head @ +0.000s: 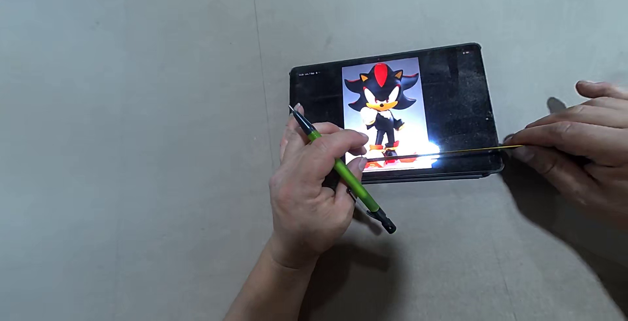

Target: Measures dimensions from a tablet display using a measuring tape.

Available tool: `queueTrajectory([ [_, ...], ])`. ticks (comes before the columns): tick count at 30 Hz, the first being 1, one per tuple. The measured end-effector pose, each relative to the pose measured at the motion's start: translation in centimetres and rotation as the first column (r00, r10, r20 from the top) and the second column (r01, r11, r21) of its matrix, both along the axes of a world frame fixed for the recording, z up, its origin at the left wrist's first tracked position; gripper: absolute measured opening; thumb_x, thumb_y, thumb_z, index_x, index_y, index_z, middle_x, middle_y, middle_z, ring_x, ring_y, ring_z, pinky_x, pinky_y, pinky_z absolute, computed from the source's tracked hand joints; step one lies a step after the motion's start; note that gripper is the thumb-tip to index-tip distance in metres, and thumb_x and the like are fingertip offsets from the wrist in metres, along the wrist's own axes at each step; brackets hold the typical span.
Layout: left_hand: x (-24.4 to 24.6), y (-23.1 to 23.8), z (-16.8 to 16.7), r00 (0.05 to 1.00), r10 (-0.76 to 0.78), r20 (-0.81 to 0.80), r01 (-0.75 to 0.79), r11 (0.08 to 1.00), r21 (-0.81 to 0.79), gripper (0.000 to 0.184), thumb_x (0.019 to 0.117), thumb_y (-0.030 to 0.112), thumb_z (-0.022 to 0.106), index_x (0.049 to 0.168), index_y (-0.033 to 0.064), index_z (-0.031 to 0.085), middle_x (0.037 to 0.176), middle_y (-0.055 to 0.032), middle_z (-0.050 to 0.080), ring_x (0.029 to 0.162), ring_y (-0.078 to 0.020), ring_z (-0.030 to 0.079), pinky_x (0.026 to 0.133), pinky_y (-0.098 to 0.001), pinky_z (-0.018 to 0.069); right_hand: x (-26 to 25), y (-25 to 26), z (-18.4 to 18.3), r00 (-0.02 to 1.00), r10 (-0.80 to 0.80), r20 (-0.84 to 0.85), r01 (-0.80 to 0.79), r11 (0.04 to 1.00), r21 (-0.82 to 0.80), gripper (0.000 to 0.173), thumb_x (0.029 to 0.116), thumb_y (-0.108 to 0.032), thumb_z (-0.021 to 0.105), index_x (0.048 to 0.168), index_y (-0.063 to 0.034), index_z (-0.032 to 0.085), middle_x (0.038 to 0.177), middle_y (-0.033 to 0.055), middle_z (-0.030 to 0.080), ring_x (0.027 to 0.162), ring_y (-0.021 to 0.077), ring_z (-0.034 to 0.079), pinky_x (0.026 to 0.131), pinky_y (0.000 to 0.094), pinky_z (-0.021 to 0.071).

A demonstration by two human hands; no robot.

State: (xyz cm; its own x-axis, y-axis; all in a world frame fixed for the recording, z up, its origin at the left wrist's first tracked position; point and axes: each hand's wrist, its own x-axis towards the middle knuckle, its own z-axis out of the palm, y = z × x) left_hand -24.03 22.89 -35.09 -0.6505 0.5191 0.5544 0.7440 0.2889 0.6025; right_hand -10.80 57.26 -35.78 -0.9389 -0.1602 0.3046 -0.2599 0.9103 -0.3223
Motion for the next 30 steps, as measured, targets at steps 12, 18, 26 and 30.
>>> queueTrajectory([
  [12,0.1,-0.1,0.0,1.000,-0.005,-0.005,0.005,0.999,-0.035,0.018,0.0905,0.002,0.070,0.108,0.0034,0.073,0.105,-0.0059,0.076,0.109,-0.0228,0.071,0.122,-0.0706,0.0263,0.0,0.2,-0.6,1.000,0.004,-0.003,-0.004,0.999,-0.035,0.031,0.1052,-0.038,0.053,0.112,-0.0177,0.076,0.104,0.0002,0.074,0.110,0.0214,0.069,0.119,0.0597,0.0348],
  [18,0.2,-0.1,0.0,1.000,0.015,-0.010,-0.015,0.999,-0.040,0.017,0.0916,0.002,0.070,0.108,0.0037,0.071,0.105,-0.0050,0.075,0.110,-0.0218,0.070,0.122,-0.0692,0.0263,0.0,-0.1,-0.5,1.000,0.004,0.012,-0.003,0.999,-0.034,0.033,0.1048,-0.039,0.052,0.112,-0.0175,0.076,0.101,0.0009,0.073,0.106,0.0217,0.070,0.119,0.0628,0.0331],
  [26,-0.9,-1.0,0.3,0.987,0.149,-0.064,-0.149,0.989,-0.009,0.018,0.0952,0.006,0.067,0.113,0.0058,0.069,0.109,-0.0033,0.074,0.117,-0.0202,0.066,0.125,-0.0661,0.0233,0.0,-0.3,-0.6,0.997,-0.078,-0.004,0.077,0.996,-0.053,0.032,0.1037,-0.039,0.054,0.117,-0.0181,0.074,0.106,0.0007,0.073,0.107,0.0199,0.069,0.119,0.0611,0.0339],
  [30,-3.8,-1.0,0.4,0.988,0.156,-0.020,-0.155,0.987,0.043,0.018,0.0940,0.006,0.071,0.112,0.0088,0.069,0.107,0.0006,0.074,0.113,-0.0143,0.067,0.123,-0.0573,0.0297,-0.4,0.8,-0.5,0.989,-0.146,0.007,0.147,0.988,-0.051,0.031,0.1053,-0.036,0.053,0.120,-0.0194,0.074,0.116,0.0012,0.073,0.118,0.0213,0.066,0.121,0.0581,0.0330],
])
